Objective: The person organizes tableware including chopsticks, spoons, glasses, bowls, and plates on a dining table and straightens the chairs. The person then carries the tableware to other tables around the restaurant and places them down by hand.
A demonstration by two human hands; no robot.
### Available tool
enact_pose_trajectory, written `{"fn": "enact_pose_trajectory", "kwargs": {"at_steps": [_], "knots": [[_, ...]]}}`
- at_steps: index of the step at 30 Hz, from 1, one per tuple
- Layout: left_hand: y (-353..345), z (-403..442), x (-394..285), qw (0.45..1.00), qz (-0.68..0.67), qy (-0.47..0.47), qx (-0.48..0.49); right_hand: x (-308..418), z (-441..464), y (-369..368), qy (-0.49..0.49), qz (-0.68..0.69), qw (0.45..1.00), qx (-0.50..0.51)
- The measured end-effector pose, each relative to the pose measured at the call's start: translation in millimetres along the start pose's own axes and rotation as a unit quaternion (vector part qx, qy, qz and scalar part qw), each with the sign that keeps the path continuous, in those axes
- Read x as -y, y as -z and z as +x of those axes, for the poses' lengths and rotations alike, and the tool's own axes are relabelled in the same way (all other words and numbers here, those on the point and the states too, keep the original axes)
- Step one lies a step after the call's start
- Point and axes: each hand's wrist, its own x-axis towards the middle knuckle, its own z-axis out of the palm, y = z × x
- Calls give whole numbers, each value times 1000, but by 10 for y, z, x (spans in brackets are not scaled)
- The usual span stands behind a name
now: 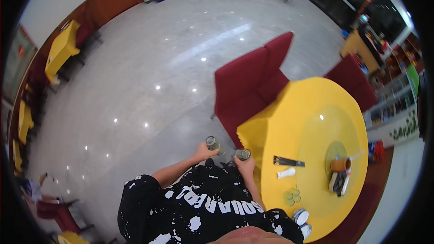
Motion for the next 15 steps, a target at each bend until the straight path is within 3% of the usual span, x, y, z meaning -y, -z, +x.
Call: {"fn": "enact_pose_trajectory", "kwargs": {"at_steps": [2,3,8,13,14,15], "knots": [[432,-21,56,995,12,6,-102,291,324,-330,-14,-12,996,90],[638,-58,108,989,3,21,-148,403,461,-539,48,-17,995,86],[1465,-281,175,891,-275,48,-358,1391,1061,-1480,85,-71,956,273],[2539,-206,234,803,-351,71,-476,2218,1672,-2902,115,-94,905,398],[2737,-458,-190,794,-357,84,-486,2664,1500,-2884,118,-105,898,411],[3042,-261,-202,776,-366,90,-506,2728,1753,-3330,130,-61,894,425]]}}
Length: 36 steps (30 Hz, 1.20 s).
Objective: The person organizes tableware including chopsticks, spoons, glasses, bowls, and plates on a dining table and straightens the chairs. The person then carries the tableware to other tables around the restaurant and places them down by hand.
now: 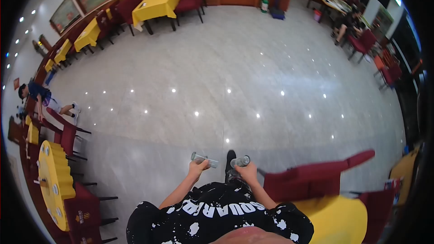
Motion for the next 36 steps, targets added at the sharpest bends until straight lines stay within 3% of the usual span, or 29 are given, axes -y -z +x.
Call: {"fn": "enact_pose_trajectory", "kwargs": {"at_steps": [5,6,12,13,14,17,21,27,31,36], "knots": [[-256,1442,-995,994,-91,-3,-59,866,2235,-427,106,-42,993,29],[-18,1119,-1156,992,-102,4,-71,1126,2030,-594,111,-36,993,37],[-280,2799,-2118,960,-177,-20,-215,2123,4632,-1105,161,-31,980,117],[-137,2748,-2180,953,-189,-16,-237,2235,4219,-1308,148,-37,980,129],[4,2689,-2239,945,-200,-12,-259,2356,4619,-1360,145,-51,977,147],[116,3666,-2596,925,-246,-28,-288,2783,5589,-1726,155,-65,972,166],[736,5159,-2893,930,-265,-92,-238,3211,6551,-2179,109,-133,973,154],[847,7614,-5062,965,-130,-153,-170,4146,8503,-2797,82,-127,981,120],[877,9245,-6129,968,-142,-170,-114,4934,9724,-3316,49,-74,993,79],[927,10663,-7262,964,-163,-150,-146,5417,11279,-4110,66,-62,993,77]]}}
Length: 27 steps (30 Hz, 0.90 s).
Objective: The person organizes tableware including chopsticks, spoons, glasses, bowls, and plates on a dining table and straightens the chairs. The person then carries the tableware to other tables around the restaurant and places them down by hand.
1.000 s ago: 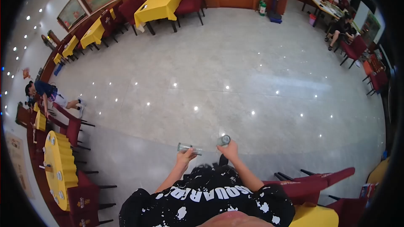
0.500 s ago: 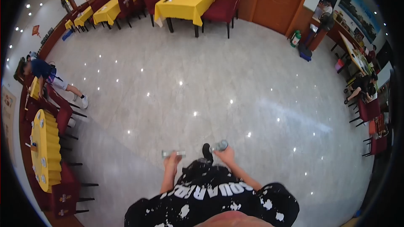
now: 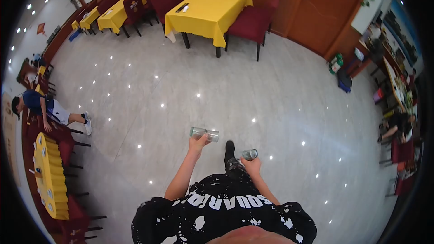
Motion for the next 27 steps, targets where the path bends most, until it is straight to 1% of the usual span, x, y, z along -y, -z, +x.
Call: {"fn": "enact_pose_trajectory", "kwargs": {"at_steps": [2,5,7,8,10,13,14,16,19,20,23,24,27], "knots": [[-196,498,-217,998,-27,45,-32,236,835,-132,12,-10,1000,20],[-201,1275,-521,994,-62,50,-69,643,2067,-494,55,47,994,76],[-151,1649,-714,993,-71,21,-93,1043,2771,-741,63,38,994,86],[-163,1982,-843,992,-78,6,-100,1314,3219,-894,68,23,993,91],[-120,2497,-948,986,-72,-14,-149,1567,4010,-1176,51,-3,991,120],[-52,3311,-1147,974,-90,-25,-205,1947,5003,-1773,57,45,990,123],[6,3612,-1192,970,-108,-24,-217,2092,5276,-1959,70,16,991,110],[52,4317,-1491,962,-137,-16,-237,2472,5854,-2348,79,7,990,117],[366,5598,-1574,970,-144,-29,-196,2956,6457,-2819,54,-3,992,110],[349,5996,-1775,975,-117,-24,-185,3117,6717,-2988,47,-2,994,101],[154,7324,-2420,991,-48,-32,-121,3370,7527,-3435,73,18,989,128],[99,7713,-2588,994,-32,-36,-103,3675,7679,-3516,50,0,991,123],[-104,8898,-3060,996,0,-44,-73,4067,8387,-3988,62,-17,992,104]]}}
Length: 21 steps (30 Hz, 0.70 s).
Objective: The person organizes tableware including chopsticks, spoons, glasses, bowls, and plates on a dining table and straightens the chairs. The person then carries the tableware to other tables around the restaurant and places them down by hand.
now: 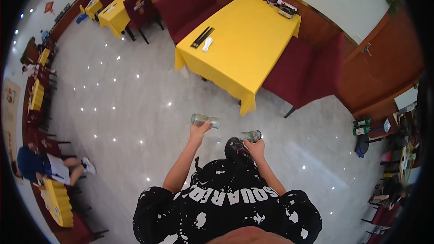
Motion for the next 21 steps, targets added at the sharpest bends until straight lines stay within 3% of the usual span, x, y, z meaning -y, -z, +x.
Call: {"fn": "enact_pose_trajectory", "kwargs": {"at_steps": [7,9,12,17,21], "knots": [[-668,2517,-332,999,34,-8,-29,787,2361,-763,73,9,997,11],[-708,3187,-447,987,151,-40,-34,1003,2962,-1088,88,1,996,-23],[-896,3990,-746,952,303,-39,-6,1270,3892,-1499,101,-2,993,-66],[-1326,5345,-1242,873,433,-215,63,1686,5173,-2133,78,-28,993,-82],[-1371,6331,-1188,832,486,-214,162,1947,5853,-2554,78,-34,987,-137]]}}
